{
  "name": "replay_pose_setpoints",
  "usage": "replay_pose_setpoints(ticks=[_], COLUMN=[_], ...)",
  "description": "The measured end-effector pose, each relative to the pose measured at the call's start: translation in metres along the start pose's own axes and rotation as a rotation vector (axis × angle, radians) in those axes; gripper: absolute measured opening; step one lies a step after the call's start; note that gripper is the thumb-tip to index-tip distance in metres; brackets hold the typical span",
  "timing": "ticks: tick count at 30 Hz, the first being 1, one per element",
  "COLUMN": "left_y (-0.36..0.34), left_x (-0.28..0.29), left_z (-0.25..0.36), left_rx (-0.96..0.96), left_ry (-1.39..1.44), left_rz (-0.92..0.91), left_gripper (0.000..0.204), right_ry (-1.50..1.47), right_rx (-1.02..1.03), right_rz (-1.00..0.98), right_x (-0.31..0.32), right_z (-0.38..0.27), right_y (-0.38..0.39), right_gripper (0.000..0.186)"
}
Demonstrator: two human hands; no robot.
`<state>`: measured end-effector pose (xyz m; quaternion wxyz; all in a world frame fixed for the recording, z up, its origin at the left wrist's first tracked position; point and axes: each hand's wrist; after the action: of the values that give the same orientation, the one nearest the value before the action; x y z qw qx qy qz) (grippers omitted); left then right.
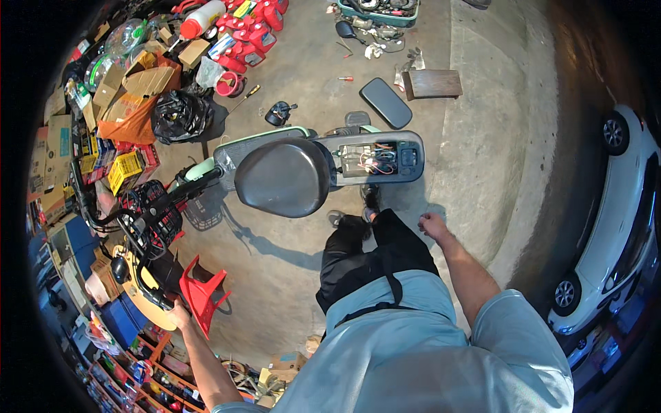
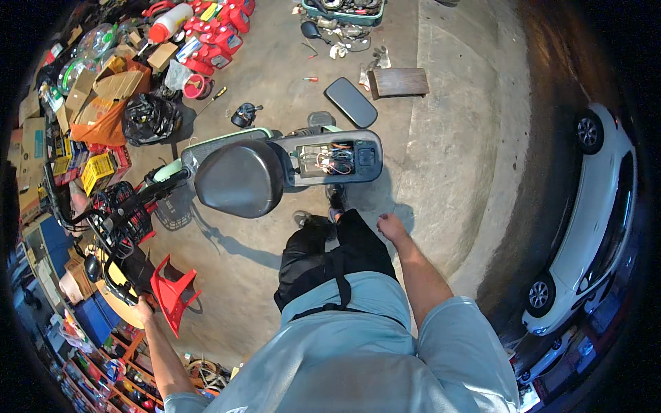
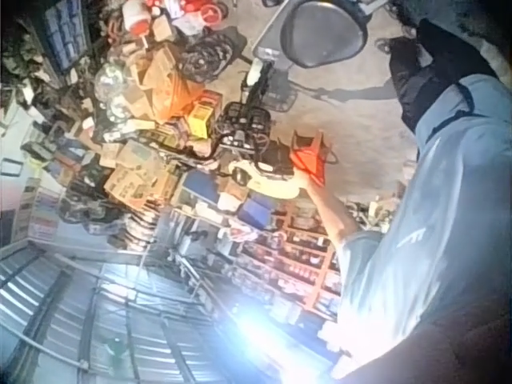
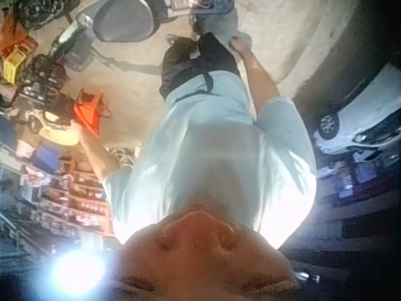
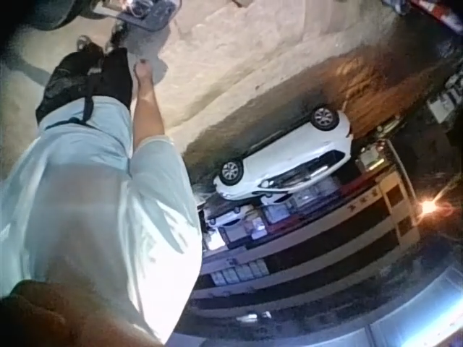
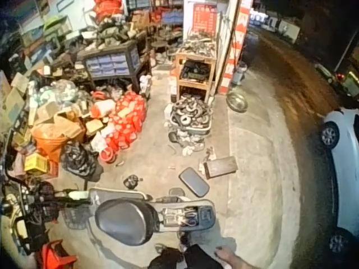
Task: Inspecting and repairing the internal wiring and battery compartment of an electric scooter.
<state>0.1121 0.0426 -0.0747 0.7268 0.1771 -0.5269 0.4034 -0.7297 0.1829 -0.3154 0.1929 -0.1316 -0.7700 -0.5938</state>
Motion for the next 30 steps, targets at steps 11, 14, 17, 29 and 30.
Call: replay_pose_setpoints(ticks=[11,14,17,29,30], left_y=[0.008,0.014,0.022,0.163,0.2], left_x=[0.001,0.007,0.013,0.002,-0.01], left_z=[0.011,0.016,0.028,-0.043,-0.05], left_rx=[0.042,0.095,0.116,0.382,0.468], left_ry=[0.103,0.153,0.324,0.769,0.663], left_rz=[-0.053,-0.077,-0.121,-0.204,-0.201], left_gripper=[0.008,0.014,0.019,0.043,0.04], right_ry=[0.122,0.071,-0.039,-0.004,0.086], right_rx=[0.251,0.253,0.202,0.365,0.369], right_rz=[0.018,-0.007,0.061,0.314,0.415], right_x=[-0.043,-0.035,-0.023,0.05,0.053], right_z=[-0.006,-0.003,0.004,0.009,-0.005], right_y=[0.005,0.02,0.023,-0.052,-0.056], right_gripper=[0.03,0.023,0.018,0.017,0.018])
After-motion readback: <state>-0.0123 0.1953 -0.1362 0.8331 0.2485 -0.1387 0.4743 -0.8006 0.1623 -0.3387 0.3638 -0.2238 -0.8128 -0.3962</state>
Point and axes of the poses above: each hand's wrist, its own y-axis away from the middle knuckle, its own x-axis out of the back of the hand, z = x × y, and after that the axes turned 11 degrees about z, right-handed
